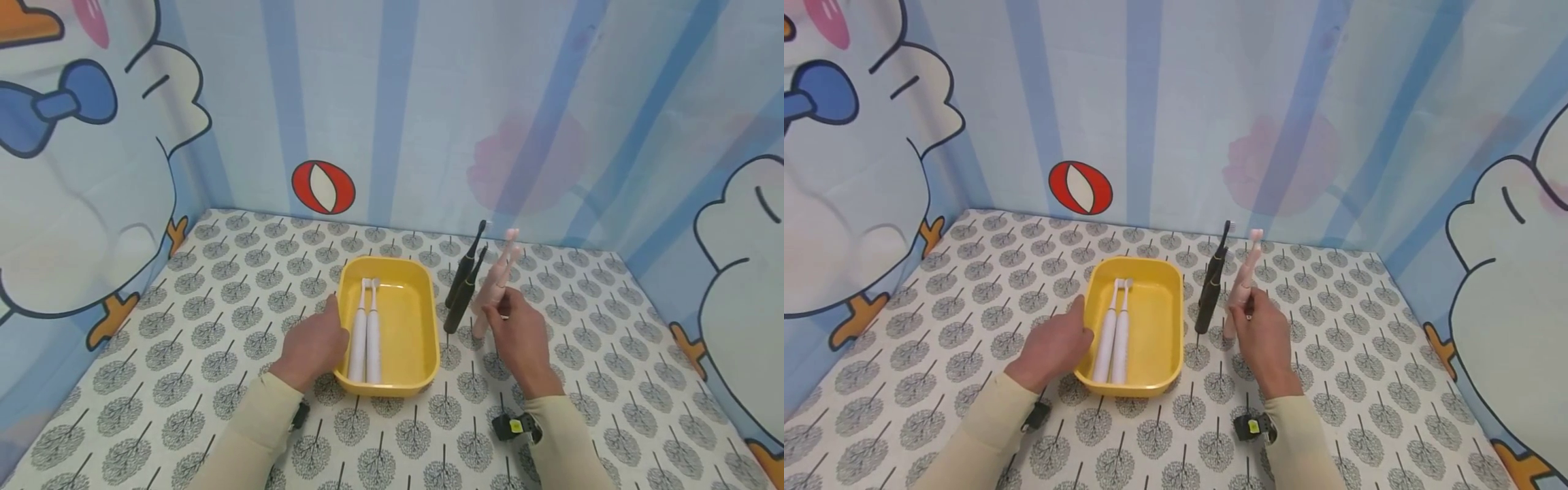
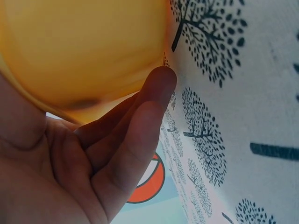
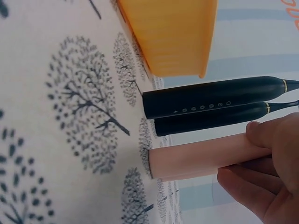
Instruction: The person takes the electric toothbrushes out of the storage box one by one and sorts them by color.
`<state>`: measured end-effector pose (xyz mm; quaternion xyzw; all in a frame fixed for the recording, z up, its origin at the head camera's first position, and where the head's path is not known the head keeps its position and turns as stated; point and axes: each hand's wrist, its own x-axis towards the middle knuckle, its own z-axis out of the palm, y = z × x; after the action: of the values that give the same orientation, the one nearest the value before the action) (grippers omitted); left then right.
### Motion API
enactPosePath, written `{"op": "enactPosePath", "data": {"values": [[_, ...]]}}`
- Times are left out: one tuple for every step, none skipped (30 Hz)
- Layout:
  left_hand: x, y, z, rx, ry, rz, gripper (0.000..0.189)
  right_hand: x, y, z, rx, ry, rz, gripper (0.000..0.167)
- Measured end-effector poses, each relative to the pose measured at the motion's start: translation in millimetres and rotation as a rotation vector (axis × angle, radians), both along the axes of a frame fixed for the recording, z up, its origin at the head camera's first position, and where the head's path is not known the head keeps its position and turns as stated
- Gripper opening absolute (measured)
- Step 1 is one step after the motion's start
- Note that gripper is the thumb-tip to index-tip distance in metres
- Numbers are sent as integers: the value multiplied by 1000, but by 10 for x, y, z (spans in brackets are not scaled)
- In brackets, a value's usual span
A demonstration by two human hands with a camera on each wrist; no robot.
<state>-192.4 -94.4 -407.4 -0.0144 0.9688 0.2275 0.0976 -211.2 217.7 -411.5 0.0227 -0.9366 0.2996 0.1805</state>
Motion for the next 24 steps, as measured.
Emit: {"op": "enactPosePath", "data": {"values": [[0, 1, -1, -4, 4, -2, 71, 1, 2, -4, -2, -4, 0, 41], [0, 2, -3, -6, 5, -4, 71, 2, 4, -8, -4, -7, -1, 42], [0, 3, 0, -6, 4, -4, 71, 3, 6, -12, -7, -9, -2, 42], [-1, 3, -3, -7, 3, -4, 71, 4, 9, -16, -9, -11, -4, 42], [-2, 3, -4, -6, 2, -3, 71, 5, 10, -20, -11, -12, -4, 41], [-3, 3, -4, -5, -1, -2, 71, 8, 13, -24, -11, -14, -5, 41], [-2, 3, -2, -2, -5, -1, 71, 8, 16, -29, -12, -13, -5, 40], [-1, 4, 3, 1, -9, 1, 71, 10, 18, -33, -14, -14, -5, 40], [0, 4, 6, 5, -14, 3, 71, 10, 20, -40, -16, -14, -5, 39], [0, 4, 10, 8, -18, 4, 71, 12, 22, -41, -16, -13, -4, 39], [2, 5, 18, 10, -21, 6, 71, 12, 24, -43, -17, -10, -3, 40], [2, 5, 23, 12, -26, 7, 71, 14, 26, -46, -16, -9, -3, 40], [3, 5, 29, 14, -30, 7, 72, 16, 28, -50, -15, -6, -2, 40], [4, 5, 34, 15, -32, 9, 72, 17, 31, -54, -13, -4, -2, 41], [5, 5, 35, 14, -34, 9, 72, 19, 34, -58, -11, -1, -1, 42], [5, 5, 36, 12, -34, 8, 72, 24, 37, -61, -11, 3, 2, 43], [4, 4, 36, 11, -33, 7, 72, 27, 41, -66, -12, 6, 3, 43], [5, 5, 36, 11, -31, 5, 72, 33, 44, -69, -13, 8, 5, 44], [6, 6, 38, 11, -29, 4, 72, 35, 48, -70, -15, 12, 7, 44], [8, 6, 39, 11, -28, 3, 72, 40, 51, -70, -15, 14, 8, 44], [9, 6, 38, 11, -28, 2, 72, 46, 54, -69, -15, 15, 8, 45], [9, 6, 37, 10, -26, 0, 72, 52, 58, -67, -16, 15, 8, 45], [11, 6, 37, 10, -26, 0, 72, 58, 61, -63, -17, 12, 5, 45], [12, 6, 36, 9, -27, 0, 72, 67, 64, -55, -17, 9, 5, 45]]}}
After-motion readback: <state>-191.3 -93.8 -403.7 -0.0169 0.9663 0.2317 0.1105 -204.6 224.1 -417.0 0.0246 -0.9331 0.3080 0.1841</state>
